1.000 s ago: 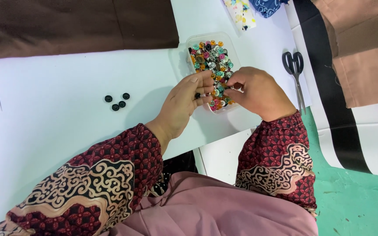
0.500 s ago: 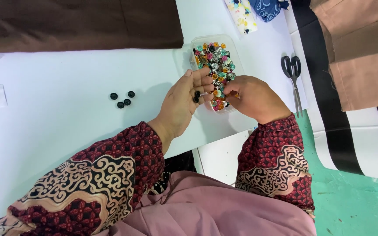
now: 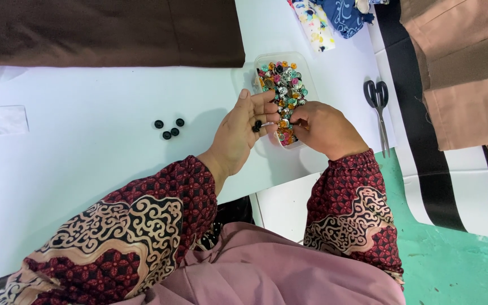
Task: Sorting small buttons by color and placing them into small plastic bags on a work surface.
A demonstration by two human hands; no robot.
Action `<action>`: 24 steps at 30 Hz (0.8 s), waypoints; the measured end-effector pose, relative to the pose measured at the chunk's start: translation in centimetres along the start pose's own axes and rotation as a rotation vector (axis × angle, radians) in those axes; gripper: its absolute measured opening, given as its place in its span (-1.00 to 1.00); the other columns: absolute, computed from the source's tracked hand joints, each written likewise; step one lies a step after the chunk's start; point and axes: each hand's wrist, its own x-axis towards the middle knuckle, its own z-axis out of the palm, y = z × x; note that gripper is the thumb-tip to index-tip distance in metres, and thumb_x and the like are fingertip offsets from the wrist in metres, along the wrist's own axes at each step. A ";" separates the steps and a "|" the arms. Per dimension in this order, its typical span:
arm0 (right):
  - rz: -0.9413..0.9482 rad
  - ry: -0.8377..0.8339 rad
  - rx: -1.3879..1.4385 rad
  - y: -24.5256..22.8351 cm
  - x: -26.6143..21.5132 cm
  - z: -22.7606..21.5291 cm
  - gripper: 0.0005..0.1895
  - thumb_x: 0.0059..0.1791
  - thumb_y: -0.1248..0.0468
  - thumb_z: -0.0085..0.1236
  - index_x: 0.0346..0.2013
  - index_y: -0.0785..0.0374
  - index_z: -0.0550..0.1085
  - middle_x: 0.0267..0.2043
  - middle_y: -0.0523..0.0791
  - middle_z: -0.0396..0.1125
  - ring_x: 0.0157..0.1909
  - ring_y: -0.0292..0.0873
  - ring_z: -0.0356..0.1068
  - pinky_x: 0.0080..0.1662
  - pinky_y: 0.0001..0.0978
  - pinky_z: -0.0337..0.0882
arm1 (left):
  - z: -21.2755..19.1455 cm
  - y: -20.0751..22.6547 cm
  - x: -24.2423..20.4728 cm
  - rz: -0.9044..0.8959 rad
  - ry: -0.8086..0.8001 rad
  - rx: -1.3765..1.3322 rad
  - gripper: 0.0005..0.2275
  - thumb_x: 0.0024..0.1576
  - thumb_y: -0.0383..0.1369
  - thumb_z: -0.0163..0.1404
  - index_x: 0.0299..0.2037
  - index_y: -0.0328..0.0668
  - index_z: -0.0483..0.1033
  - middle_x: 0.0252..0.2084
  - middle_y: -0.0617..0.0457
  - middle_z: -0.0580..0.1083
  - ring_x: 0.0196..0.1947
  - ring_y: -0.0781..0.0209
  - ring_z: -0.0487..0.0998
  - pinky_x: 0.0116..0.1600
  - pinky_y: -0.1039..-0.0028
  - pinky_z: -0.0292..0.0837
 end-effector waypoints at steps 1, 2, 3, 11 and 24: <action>0.002 0.003 -0.002 0.0 -0.1 0.1 -0.81 0.02 0.24 0.18 -0.08 0.10 0.61 -0.19 -0.04 0.46 -0.11 0.01 0.49 -0.07 -0.16 0.52 | 0.0 0.0 -0.1 0.002 -0.004 0.000 -0.41 0.33 0.09 -0.37 0.29 -0.25 0.37 -0.03 -0.02 0.40 0.04 0.18 0.50 0.22 0.30 0.53; 0.021 0.012 -0.001 0.1 -0.2 0.2 -0.80 0.02 0.22 0.19 -0.08 0.10 0.60 -0.18 -0.05 0.46 -0.10 0.01 0.49 -0.06 -0.14 0.52 | 0.0 0.1 -0.1 -0.009 -0.006 0.005 -0.40 0.33 0.09 -0.37 0.29 -0.25 0.37 -0.03 -0.02 0.40 0.04 0.18 0.50 0.22 0.30 0.52; 0.037 0.019 0.000 0.1 -0.2 0.2 -0.80 0.01 0.21 0.19 -0.08 0.09 0.59 -0.17 -0.05 0.46 -0.08 0.01 0.49 -0.05 -0.13 0.52 | 0.0 0.1 -0.2 -0.018 -0.007 0.009 -0.40 0.33 0.10 -0.38 0.29 -0.26 0.37 -0.03 -0.02 0.40 0.03 0.18 0.49 0.21 0.30 0.52; -0.247 0.393 0.275 -2.5 -1.7 -2.9 -0.85 0.00 0.42 0.23 -0.14 0.21 0.57 -0.30 -0.09 0.34 -0.29 -0.15 0.35 -0.24 -0.35 0.45 | 0.5 0.2 -0.5 -0.073 -0.022 0.020 -0.37 0.32 0.11 -0.38 0.31 -0.29 0.33 0.00 -0.07 0.37 0.08 0.11 0.48 0.23 0.24 0.52; -0.270 0.299 0.067 -2.6 0.5 0.5 -0.85 -0.05 0.35 0.26 -0.18 0.21 0.63 -0.33 -0.04 0.27 -0.19 -0.02 0.31 -0.18 -0.19 0.43 | -0.1 0.2 0.1 0.035 0.049 -0.033 -0.44 0.33 0.08 -0.32 0.22 -0.26 0.42 -0.06 0.01 0.39 0.01 0.22 0.50 0.19 0.33 0.55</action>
